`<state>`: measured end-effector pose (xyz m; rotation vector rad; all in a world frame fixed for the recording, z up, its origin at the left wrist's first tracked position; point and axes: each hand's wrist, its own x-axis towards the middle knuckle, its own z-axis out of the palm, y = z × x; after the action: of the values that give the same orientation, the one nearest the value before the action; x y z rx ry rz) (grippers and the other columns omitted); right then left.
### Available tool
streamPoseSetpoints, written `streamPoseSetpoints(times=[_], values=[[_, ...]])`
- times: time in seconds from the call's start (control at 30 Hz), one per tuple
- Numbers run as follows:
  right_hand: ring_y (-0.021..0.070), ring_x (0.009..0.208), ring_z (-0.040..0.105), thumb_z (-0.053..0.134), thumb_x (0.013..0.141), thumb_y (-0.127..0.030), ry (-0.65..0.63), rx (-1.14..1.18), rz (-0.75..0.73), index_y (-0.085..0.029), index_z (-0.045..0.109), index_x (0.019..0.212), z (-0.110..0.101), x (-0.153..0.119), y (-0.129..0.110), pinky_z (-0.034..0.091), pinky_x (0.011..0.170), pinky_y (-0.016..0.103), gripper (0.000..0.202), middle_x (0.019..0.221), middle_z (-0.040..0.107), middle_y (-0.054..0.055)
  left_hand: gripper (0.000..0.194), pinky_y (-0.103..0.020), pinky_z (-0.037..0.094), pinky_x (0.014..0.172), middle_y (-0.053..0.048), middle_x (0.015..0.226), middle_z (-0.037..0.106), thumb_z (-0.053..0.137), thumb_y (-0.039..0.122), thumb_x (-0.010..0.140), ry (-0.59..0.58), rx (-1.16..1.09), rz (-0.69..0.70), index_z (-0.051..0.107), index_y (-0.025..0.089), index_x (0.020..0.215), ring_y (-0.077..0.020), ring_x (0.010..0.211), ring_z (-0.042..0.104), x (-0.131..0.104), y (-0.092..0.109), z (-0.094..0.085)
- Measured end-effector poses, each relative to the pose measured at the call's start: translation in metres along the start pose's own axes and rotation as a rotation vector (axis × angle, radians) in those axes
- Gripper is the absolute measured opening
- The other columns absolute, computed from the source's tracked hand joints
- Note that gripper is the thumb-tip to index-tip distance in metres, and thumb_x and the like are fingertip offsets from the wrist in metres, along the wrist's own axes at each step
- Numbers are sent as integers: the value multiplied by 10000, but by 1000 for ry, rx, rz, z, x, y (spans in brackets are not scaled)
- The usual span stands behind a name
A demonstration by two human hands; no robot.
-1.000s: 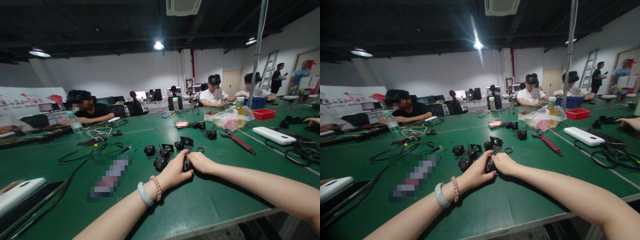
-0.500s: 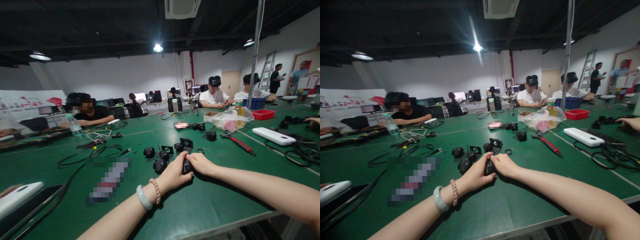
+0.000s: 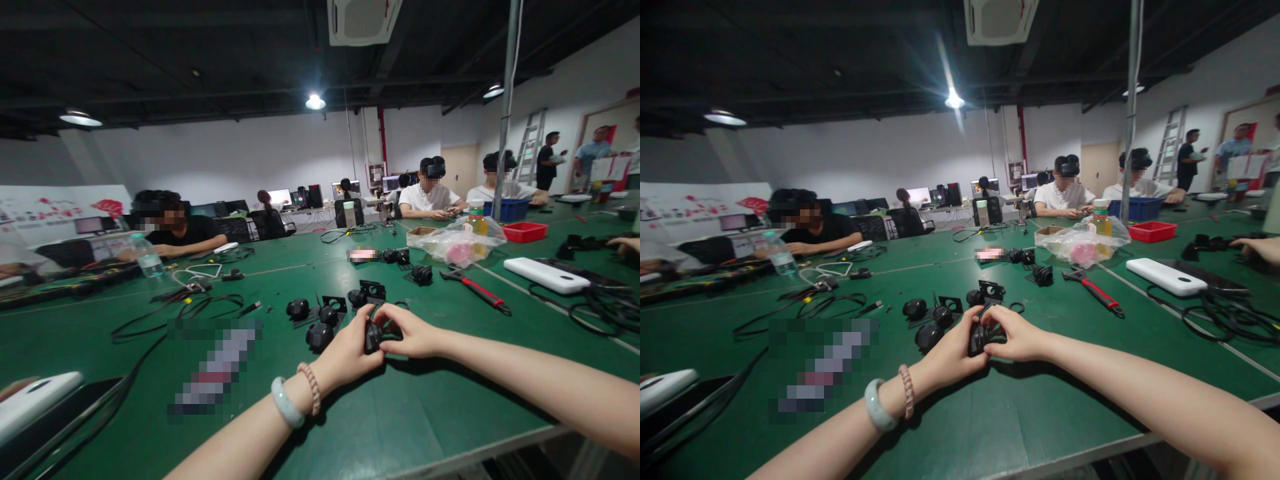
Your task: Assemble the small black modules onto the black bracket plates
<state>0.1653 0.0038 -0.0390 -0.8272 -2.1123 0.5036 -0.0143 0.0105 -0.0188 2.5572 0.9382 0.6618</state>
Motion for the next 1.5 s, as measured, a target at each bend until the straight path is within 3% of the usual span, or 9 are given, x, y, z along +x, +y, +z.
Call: streamPoseSetpoints(times=[0.77,1.5], values=[[140,779,520,585,657,-171,-17,106,79,-149,479,955,6,2,6,415,718,269,318,876,549,30,748,-340,429,811,-95,1109,496,567,224,625,8,9,-37,189,192,1270,-222,963,526,-1,2,0],[134,767,512,567,676,-174,-67,120,53,-153,476,970,5,6,5,410,694,245,309,865,547,20,749,-337,413,837,-105,1136,484,557,221,633,-7,-16,-22,176,179,1276,-222,989,508,-2,-1,-3]])
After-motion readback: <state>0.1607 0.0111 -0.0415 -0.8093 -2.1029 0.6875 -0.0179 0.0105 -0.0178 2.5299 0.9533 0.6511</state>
